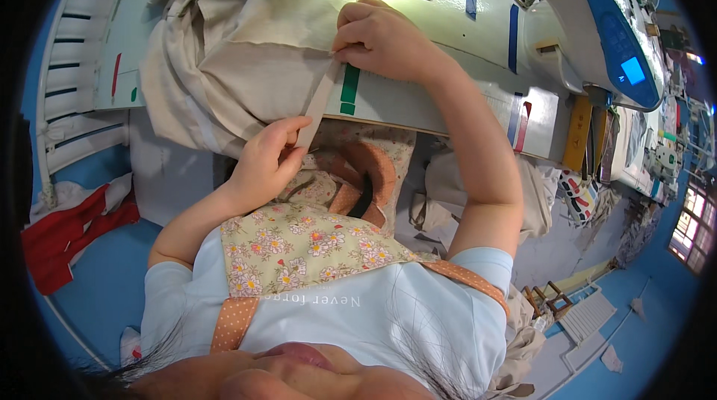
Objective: Sewing pieces of beige fabric using an industrial sewing machine.
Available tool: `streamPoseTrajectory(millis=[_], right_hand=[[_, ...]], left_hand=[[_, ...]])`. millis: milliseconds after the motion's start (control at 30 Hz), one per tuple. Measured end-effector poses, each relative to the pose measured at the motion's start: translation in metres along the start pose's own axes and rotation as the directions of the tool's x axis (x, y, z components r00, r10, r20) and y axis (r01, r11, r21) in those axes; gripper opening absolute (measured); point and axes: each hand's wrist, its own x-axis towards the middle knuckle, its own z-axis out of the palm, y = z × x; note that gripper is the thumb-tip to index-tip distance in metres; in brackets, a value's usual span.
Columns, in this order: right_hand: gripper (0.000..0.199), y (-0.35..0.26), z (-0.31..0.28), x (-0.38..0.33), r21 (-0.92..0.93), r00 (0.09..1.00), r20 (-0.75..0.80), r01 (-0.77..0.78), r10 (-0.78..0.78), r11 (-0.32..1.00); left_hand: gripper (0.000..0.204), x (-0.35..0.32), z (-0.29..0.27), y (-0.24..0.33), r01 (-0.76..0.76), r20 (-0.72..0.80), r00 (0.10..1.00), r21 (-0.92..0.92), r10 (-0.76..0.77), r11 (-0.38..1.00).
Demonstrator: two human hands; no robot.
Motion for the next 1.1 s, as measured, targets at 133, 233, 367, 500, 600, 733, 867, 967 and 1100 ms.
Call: streamPoseTrajectory(millis=[133,233,367,500,600,733,867,967,1100], right_hand=[[0.009,-0.005,0.003,0.001,-0.053,0.998,-0.029,-0.051,0.049,0.997],[0.009,-0.009,0.007,-0.001,-0.069,0.993,-0.051,-0.106,0.102,0.992],[0.009,-0.013,0.016,-0.008,-0.203,0.968,-0.246,-0.010,-0.041,0.979],[0.014,-0.012,0.021,-0.016,-0.452,0.928,-0.266,0.121,-0.263,0.884],[0.016,-0.010,0.021,-0.019,-0.403,0.938,-0.232,0.147,-0.256,0.903],[0.017,-0.010,0.018,-0.017,-0.283,0.957,-0.221,0.121,-0.188,0.951],[0.013,-0.008,0.008,-0.006,-0.152,0.992,-0.117,0.039,-0.057,0.988],[0.015,-0.005,-0.003,0.007,-0.105,0.998,0.053,-0.032,0.038,0.994],[0.013,-0.014,0.004,0.014,-0.076,0.988,0.071,-0.133,0.138,0.988]], left_hand=[[0.049,0.001,0.002,0.000,-0.015,0.000,1.000,0.028,0.015,0.999],[0.050,0.001,0.002,0.000,-0.011,-0.017,1.000,0.011,0.011,1.000],[0.050,0.002,-0.001,0.004,0.037,-0.023,0.999,-0.013,-0.037,0.999],[0.048,0.005,-0.009,0.009,0.139,0.033,0.990,-0.083,-0.137,0.987],[0.047,0.010,-0.018,0.008,0.242,0.113,0.968,-0.199,-0.223,0.950],[0.045,0.014,-0.029,0.003,0.492,0.340,0.863,-0.399,-0.373,0.774],[0.041,0.016,-0.030,-0.002,0.587,0.421,0.809,-0.568,-0.410,0.577],[0.040,0.015,-0.028,-0.004,0.546,0.420,0.838,-0.658,-0.349,0.518],[0.040,0.014,-0.025,-0.006,0.543,0.416,0.839,-0.690,-0.352,0.479]])
